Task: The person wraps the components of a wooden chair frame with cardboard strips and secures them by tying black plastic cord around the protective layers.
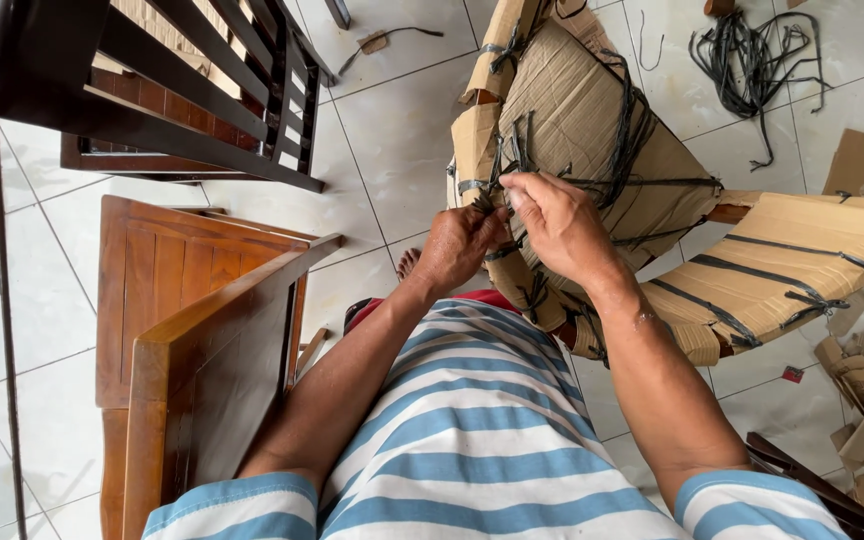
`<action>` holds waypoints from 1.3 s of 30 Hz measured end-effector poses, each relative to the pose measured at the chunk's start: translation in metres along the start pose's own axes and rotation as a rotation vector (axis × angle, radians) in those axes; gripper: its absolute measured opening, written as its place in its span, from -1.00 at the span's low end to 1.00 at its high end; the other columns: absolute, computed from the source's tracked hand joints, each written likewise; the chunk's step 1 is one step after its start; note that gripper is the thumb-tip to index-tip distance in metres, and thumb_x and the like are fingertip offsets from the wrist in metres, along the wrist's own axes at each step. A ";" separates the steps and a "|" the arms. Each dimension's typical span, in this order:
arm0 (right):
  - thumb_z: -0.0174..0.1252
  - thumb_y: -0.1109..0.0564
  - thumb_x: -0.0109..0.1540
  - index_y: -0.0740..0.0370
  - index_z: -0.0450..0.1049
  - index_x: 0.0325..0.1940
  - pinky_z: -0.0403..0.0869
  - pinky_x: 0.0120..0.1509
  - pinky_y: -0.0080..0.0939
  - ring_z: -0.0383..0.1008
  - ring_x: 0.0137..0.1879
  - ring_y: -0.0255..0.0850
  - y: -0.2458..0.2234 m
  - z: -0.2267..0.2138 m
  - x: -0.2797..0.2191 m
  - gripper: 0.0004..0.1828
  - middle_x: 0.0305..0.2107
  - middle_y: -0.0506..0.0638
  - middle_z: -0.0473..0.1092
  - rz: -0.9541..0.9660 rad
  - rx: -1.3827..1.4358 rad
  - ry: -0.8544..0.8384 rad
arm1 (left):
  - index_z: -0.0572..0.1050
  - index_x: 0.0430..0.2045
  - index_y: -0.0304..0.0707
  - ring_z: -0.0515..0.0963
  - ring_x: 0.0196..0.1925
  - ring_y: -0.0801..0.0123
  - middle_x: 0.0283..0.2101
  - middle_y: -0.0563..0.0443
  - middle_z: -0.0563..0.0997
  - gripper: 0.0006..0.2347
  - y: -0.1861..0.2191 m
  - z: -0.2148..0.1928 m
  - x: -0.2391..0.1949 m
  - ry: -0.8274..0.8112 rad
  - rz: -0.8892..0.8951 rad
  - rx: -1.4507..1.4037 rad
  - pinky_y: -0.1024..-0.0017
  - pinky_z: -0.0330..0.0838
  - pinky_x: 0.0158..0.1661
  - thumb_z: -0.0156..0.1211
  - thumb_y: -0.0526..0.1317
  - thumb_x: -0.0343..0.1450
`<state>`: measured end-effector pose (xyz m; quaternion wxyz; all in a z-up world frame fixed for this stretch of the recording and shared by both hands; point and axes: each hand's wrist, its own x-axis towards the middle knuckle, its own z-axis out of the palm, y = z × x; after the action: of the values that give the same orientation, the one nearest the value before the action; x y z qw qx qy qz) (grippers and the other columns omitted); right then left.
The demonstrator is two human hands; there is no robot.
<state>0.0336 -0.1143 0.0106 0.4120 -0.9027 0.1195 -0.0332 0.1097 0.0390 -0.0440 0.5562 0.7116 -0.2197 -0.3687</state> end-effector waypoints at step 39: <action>0.28 0.25 0.30 0.15 0.56 -0.13 0.55 -0.19 -0.05 0.62 -0.22 0.07 0.048 0.068 -0.030 -0.92 -0.42 0.11 0.56 0.004 -0.076 0.315 | 0.35 -0.16 -0.24 0.66 -0.35 0.18 -0.41 -0.13 0.66 -0.77 -0.009 -0.010 0.003 -0.018 -0.093 -0.040 0.21 0.48 -0.20 0.22 -0.24 0.38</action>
<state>0.0066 -0.0877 -0.0688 0.3536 -0.9010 0.1858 -0.1690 0.1186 0.0454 -0.0525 0.5508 0.7064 -0.1840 -0.4046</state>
